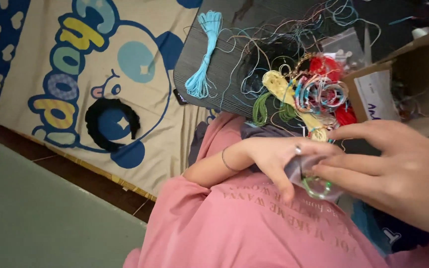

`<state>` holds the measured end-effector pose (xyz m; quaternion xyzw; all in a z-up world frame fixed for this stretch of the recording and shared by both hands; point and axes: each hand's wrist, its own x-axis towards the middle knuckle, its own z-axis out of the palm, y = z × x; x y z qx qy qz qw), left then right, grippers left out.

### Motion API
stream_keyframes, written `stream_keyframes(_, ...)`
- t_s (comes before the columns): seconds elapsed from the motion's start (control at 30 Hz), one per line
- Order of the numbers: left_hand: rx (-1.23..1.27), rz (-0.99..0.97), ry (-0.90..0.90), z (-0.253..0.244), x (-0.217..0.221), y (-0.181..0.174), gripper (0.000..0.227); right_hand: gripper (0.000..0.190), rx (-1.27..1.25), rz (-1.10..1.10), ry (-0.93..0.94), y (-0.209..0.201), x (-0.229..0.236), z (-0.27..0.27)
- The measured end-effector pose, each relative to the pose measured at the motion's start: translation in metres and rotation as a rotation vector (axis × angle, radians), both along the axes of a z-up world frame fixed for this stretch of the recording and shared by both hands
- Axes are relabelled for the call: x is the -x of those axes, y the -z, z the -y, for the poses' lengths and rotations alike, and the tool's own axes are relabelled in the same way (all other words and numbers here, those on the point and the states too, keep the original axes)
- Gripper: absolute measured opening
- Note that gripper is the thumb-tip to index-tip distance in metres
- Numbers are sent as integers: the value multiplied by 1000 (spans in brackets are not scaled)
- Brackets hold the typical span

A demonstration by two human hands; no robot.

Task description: Organizing and bagging various craft supplies like beads, threads, and handmade bracelets from a larger box into individual plastic bags.

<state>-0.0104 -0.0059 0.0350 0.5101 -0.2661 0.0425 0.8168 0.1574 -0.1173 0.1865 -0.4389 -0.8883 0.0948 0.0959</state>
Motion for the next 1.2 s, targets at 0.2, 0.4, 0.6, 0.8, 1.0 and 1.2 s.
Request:
stream_keyframes(0.2,-128,-26,-26,6,3,9,83,39,106,32,35,12,-1,10)
stream_keyframes(0.4,-250,6,-98,2,5,0,100,47,97,-41,18,6,9,11)
stream_keyframes(0.6,-421,-84,-229,10,10,1,103,71,359,30,-103,29,17,9)
stream_keyframes(0.8,-303,-151,-312,12,16,-8,104,66,225,179,-16,21,23,12)
stream_keyframes(1.0,-213,-104,-286,15,20,-19,109,37,16,-50,97,-4,35,14)
stream_keyframes(1.2,-416,-158,-416,18,17,-36,85,57,215,119,-52,32,22,21)
